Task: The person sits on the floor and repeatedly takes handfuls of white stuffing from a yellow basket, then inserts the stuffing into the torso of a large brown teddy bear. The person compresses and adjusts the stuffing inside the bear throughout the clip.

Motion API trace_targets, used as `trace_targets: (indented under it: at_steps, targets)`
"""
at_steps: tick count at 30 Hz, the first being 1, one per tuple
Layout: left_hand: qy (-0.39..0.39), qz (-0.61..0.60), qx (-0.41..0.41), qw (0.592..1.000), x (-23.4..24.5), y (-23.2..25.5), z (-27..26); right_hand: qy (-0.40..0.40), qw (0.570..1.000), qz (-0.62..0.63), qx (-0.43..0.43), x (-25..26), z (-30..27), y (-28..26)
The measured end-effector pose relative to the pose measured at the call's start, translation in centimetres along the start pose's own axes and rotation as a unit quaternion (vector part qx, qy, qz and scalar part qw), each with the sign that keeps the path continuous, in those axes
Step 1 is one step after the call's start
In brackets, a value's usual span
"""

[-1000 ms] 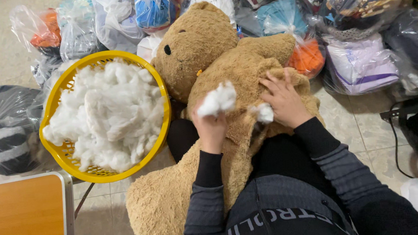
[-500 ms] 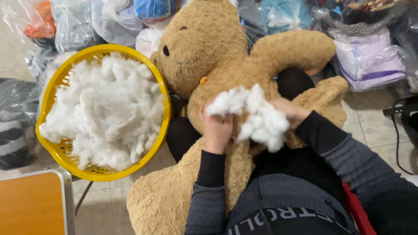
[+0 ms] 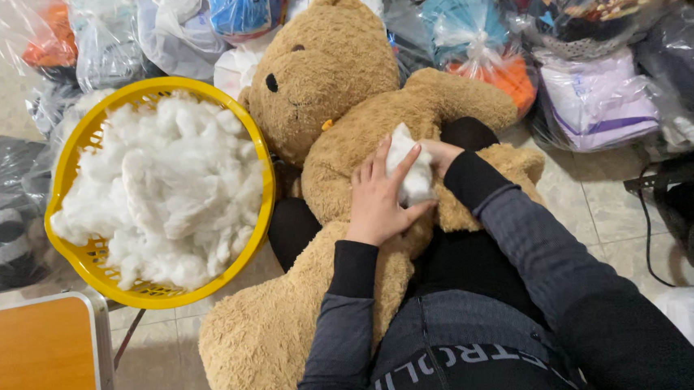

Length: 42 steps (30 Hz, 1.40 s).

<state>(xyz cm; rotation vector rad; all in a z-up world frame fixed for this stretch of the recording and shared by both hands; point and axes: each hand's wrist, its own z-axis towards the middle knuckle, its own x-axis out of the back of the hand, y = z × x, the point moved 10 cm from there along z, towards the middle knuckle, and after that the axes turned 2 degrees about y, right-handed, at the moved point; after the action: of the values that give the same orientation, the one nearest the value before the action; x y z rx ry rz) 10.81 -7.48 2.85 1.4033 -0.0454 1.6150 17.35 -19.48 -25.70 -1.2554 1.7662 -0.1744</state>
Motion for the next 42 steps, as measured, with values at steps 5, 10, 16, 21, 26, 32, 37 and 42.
trace_targets:
  at_steps: [5, 10, 16, 21, 26, 32, 37, 42]
  targets:
    - [-0.005, 0.057, 0.067, 0.996, -1.4, -2.6, -0.7, 0.121, 0.967, -0.189, 0.118, -3.1, -6.2, -4.1]
    - [0.051, 0.064, 0.081, 0.993, -2.0, -4.0, -1.4, 0.359, 0.638, -0.584, 0.349, -10.3, -20.8, -10.6]
    - [0.113, 0.049, 0.124, 0.985, -0.1, -4.6, -1.3, 0.225, 0.471, -0.755, 0.398, -20.1, -22.9, -6.2]
    - [0.124, 0.038, 0.152, 0.98, 2.4, -4.3, -2.0, 0.268, 0.404, -0.805, 0.343, -18.8, -19.8, -4.7]
    - [0.158, 0.005, 0.12, 0.98, 3.6, -4.9, -3.1, 0.266, 0.45, -0.746, 0.412, -16.6, -18.6, -6.0]
    - [0.194, -0.041, 0.125, 0.972, 3.9, -5.5, -3.7, 0.32, 0.517, -0.638, 0.472, -13.5, -19.7, -8.4]
    - [0.083, 0.011, 0.039, 0.996, 3.0, -2.4, -2.0, 0.335, 0.516, -0.634, 0.469, -12.6, -20.6, -8.6]
    - [0.018, 0.042, -0.015, 0.999, -0.2, 1.0, -1.7, 0.351, 0.55, -0.609, 0.45, -12.6, -20.7, -8.8]
